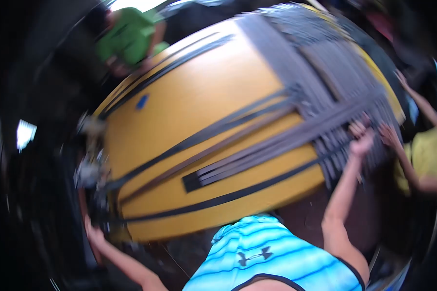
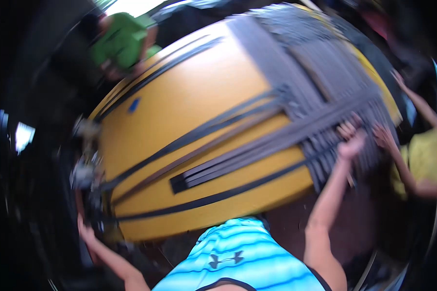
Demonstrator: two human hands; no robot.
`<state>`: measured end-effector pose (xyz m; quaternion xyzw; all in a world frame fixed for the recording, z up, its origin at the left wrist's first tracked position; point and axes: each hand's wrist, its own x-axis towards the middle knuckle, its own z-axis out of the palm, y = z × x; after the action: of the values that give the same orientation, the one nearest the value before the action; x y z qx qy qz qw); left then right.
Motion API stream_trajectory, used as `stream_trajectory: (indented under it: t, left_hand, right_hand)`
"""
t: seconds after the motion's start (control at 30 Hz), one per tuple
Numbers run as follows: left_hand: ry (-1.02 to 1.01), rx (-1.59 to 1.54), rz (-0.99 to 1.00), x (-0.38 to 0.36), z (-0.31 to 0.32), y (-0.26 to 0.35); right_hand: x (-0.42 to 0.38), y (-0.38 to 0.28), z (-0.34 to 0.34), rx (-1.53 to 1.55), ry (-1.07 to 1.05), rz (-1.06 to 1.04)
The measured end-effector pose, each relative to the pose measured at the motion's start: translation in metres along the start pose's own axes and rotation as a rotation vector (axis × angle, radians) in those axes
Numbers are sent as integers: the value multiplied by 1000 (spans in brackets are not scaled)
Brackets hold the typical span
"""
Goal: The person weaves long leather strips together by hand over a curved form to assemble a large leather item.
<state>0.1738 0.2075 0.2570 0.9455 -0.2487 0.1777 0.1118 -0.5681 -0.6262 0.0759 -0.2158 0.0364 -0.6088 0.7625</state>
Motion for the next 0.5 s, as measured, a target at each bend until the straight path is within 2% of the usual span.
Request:
stream_trajectory:
  t: [0.03,0.07,0.1,0.13,0.17,0.2,0.23,0.27,0.3,0.37,0.5]
  left_hand:
    - [-33,-335,-238,2,2,23]
    - [45,-776,-504,3,4,45]
    - [209,-1105,-745,4,7,69]
    - [242,-1069,-753,-1,1,96]
    - [234,-996,-746,-4,0,100]
    - [212,-941,-718,-6,-1,100]
    - [206,-921,-701,-10,-2,102]
    - [188,-933,-652,-12,-1,102]
    - [152,-915,-628,-11,-6,98]
    - [129,-899,-584,-14,-11,97]
    - [84,-872,-522,-14,-13,80]
  right_hand:
    - [0,-12,-19,31,82,-5]
    - [0,-20,-20,-61,45,12]
    - [3,-38,-41,-104,149,-5]
    - [10,-63,-81,-13,17,84]
    - [10,-72,-82,-107,-54,60]
    - [8,-86,-88,-214,57,29]
    - [15,-97,-100,-162,-261,115]
    - [2,-76,-27,-409,437,-109]
    - [2,-96,-76,-217,-272,77]
    - [-13,-110,-50,-431,119,-81]
    - [-41,-68,-2,-608,302,-115]
